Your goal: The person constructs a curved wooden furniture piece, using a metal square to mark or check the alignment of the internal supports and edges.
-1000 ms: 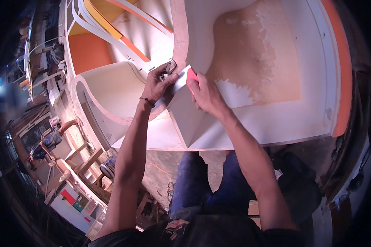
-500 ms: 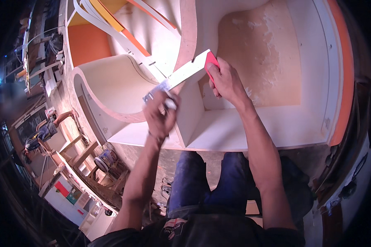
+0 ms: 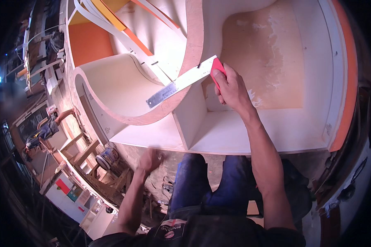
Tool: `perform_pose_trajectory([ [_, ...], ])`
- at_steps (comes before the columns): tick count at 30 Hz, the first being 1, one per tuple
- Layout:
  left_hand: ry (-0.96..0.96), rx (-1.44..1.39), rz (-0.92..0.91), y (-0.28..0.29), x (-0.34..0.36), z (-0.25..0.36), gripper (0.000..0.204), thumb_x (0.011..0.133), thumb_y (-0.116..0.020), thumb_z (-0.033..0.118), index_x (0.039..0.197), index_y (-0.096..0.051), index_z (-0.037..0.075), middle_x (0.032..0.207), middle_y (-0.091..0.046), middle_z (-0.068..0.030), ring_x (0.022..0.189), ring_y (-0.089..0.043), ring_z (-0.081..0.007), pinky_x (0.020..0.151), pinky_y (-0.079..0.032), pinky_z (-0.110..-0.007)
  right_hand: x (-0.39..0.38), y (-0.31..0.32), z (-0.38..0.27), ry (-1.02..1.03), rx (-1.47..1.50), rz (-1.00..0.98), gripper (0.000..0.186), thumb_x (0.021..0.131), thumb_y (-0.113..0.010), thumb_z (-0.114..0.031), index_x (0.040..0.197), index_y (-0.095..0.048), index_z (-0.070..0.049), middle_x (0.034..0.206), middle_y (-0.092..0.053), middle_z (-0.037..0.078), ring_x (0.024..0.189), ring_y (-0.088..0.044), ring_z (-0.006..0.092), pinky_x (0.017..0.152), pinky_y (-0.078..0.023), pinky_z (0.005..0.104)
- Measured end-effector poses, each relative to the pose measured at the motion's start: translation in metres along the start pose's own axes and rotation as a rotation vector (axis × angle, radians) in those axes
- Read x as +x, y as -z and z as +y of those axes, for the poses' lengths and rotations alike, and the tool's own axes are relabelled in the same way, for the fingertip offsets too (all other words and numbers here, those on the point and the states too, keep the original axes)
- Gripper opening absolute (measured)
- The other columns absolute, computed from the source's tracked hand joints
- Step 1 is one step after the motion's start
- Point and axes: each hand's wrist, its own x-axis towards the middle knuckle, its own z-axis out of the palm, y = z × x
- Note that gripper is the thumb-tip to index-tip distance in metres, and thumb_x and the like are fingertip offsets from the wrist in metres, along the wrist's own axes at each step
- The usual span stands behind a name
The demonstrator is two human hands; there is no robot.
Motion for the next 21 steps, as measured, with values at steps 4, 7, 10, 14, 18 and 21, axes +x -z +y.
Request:
perform_pose_trajectory([
  [4,-0.756,-0.062,0.869,0.128,0.082,0.182,0.081,0.077,-0.093,0.035,0.139,-0.057,-0.002,0.133,-0.060,-0.0241,0.115,-0.062,-0.0392,0.099,-0.050,-0.045,0.005,-0.020,-0.008,0.063,0.032,-0.002,0.033,0.107,-0.051,-0.033,0.101,-0.058,-0.001,0.062,-0.060,0.008,0.047,-0.057,0.0183,0.049,-0.048,0.0378],
  [7,-0.648,-0.379,0.664,0.138,0.130,0.205,0.089,0.078,-0.094,0.036,0.148,-0.052,-0.001,0.134,-0.066,-0.0205,0.115,-0.066,-0.0314,0.101,-0.051,-0.040,0.010,-0.021,-0.019,0.053,-0.067,-0.033,0.033,0.106,-0.050,-0.031,0.099,-0.058,0.000,0.064,-0.061,0.010,0.053,-0.062,0.0224,0.057,-0.051,0.0413],
  [10,-0.516,-0.497,0.274,0.139,0.133,0.229,0.090,0.081,-0.092,0.039,0.151,-0.051,0.000,0.127,-0.073,-0.0172,0.111,-0.069,-0.0223,0.098,-0.054,-0.036,0.028,-0.008,0.002,0.188,-0.211,0.032,0.034,0.105,-0.050,-0.030,0.100,-0.059,0.002,0.070,-0.064,0.016,0.063,-0.066,0.0295,0.066,-0.053,0.0457],
  [14,-0.675,-0.615,0.355,0.137,0.148,0.212,0.068,0.088,-0.086,0.033,0.140,-0.060,-0.002,0.109,-0.077,-0.0104,0.099,-0.069,-0.0147,0.094,-0.055,-0.033,0.040,-0.015,-0.013,0.210,-0.263,-0.027,0.037,0.102,-0.049,-0.030,0.103,-0.060,0.005,0.083,-0.067,0.025,0.079,-0.069,0.0412,0.079,-0.052,0.0518],
  [18,-0.608,-0.503,0.284,0.140,0.154,0.205,0.058,0.092,-0.082,0.026,0.138,-0.062,-0.002,0.113,-0.076,-0.0077,0.101,-0.067,-0.0127,0.095,-0.053,-0.032,0.047,-0.011,-0.019,0.133,-0.182,-0.152,0.032,0.108,-0.049,-0.032,0.103,-0.056,-0.001,0.062,-0.055,0.005,0.043,-0.051,0.0140,0.042,-0.042,0.0337],
  [21,-0.696,-0.714,0.248,0.138,0.158,0.205,0.068,0.090,-0.085,0.031,0.144,-0.060,-0.001,0.117,-0.076,-0.0108,0.105,-0.068,-0.0145,0.094,-0.055,-0.033,0.046,-0.010,-0.021,0.122,-0.169,-0.173,0.034,0.108,-0.049,-0.033,0.103,-0.056,-0.001,0.063,-0.055,0.005,0.044,-0.052,0.0139,0.042,-0.043,0.0339],
])
